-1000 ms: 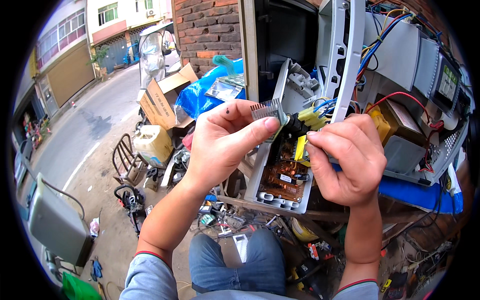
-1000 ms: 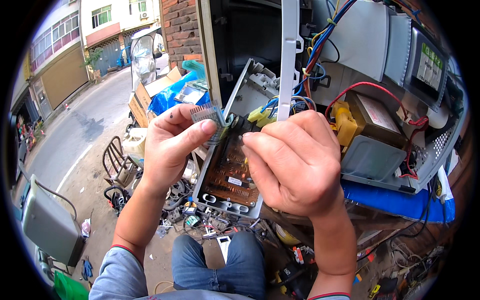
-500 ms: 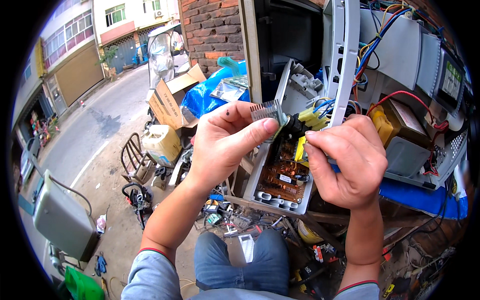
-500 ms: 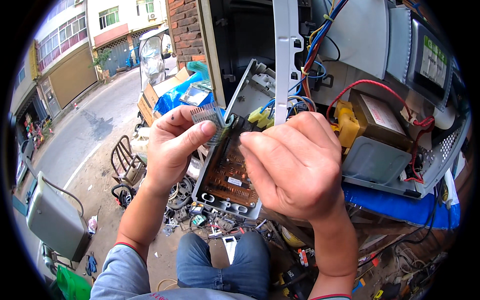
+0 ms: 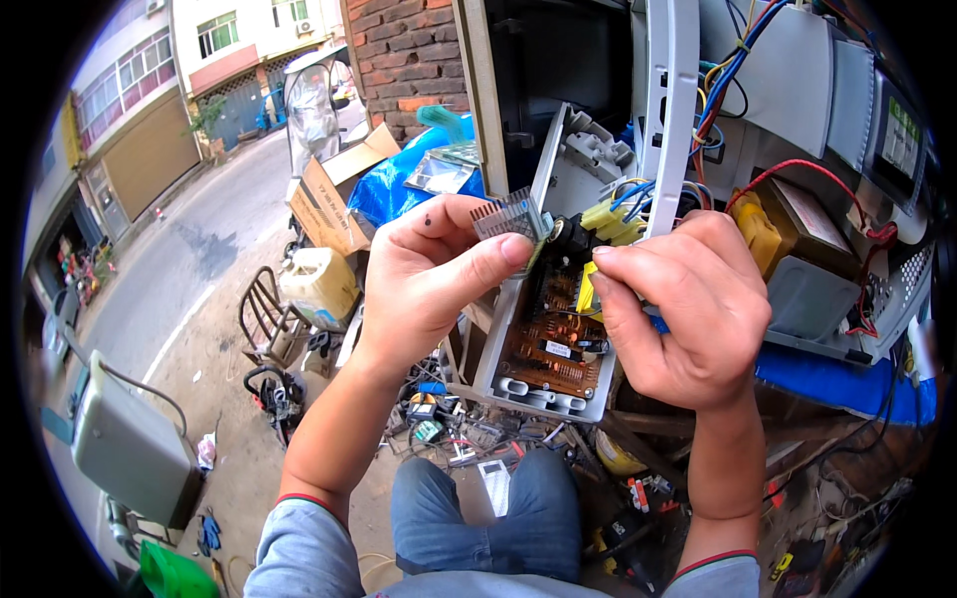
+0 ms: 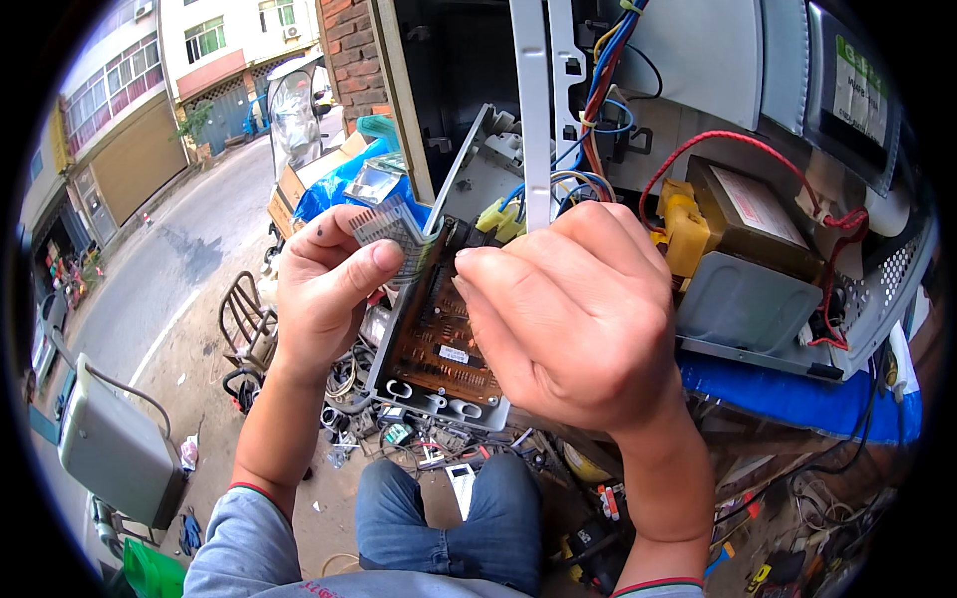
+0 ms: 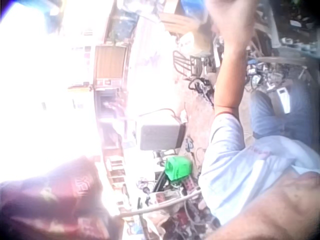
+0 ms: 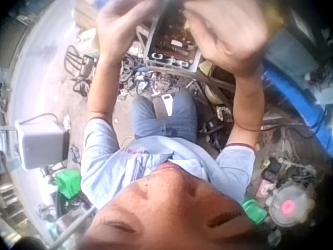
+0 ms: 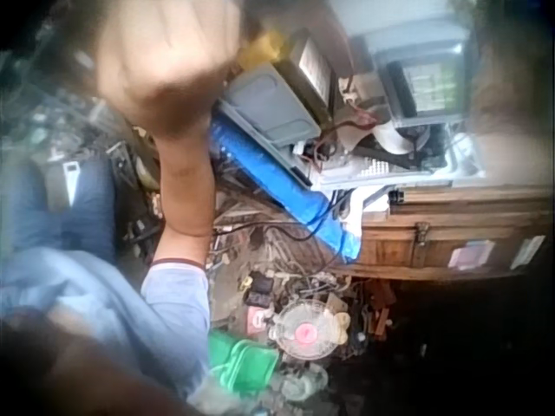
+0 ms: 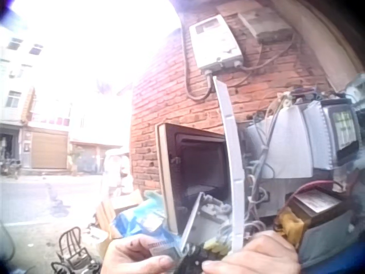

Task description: The person repeatedly inserts and removes a small circuit board into a slot on a larger electronic chassis, adjusting its position and orientation multiple times. The hands manipulate the board and chassis without visible tools, while another person stands nearby in the background.

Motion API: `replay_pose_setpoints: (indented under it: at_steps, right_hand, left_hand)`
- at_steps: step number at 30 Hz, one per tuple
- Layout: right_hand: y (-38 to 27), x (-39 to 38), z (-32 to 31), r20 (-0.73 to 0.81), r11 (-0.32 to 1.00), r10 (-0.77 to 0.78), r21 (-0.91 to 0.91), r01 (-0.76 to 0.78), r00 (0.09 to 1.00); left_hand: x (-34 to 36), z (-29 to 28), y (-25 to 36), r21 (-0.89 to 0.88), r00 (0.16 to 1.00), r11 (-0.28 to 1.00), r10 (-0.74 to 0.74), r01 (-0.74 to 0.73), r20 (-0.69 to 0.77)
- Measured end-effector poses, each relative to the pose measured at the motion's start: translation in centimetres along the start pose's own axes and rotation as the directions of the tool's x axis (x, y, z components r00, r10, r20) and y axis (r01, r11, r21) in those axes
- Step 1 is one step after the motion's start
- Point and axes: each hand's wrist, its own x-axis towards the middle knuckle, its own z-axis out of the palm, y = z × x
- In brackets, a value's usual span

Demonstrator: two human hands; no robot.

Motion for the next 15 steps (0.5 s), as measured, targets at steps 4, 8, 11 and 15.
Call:
replay_pose_setpoints:
  at_steps: [4,8,11,15]
  right_hand:
    - [0.1,0.0,0.0,-0.003,1.0,-0.003,0.005,0.003,1.0]
    - [0.2,-0.1,0.1,-0.013,1.0,0.004,0.014,-0.004,1.0]
    - [-0.2,0.1,0.0,-0.009,1.0,-0.005,0.004,0.005,1.0]
    - [-0.1,0.0,-0.1,-0.009,1.0,-0.001,0.002,0.001,1.0]
  left_hand:
    - [-0.1,-0.5,0.1,0.013,0.999,1.0,0.006,-0.007,0.035]
    - [0.1,-0.6,-0.5,0.039,0.992,0.995,0.085,-0.089,0.089]
    - [0.0,-1.2,-0.2,0.125,0.978,0.982,0.118,-0.141,0.173]
    - [0.4,-1.8,-0.2,0.261,0.962,0.947,0.126,-0.19,0.241]
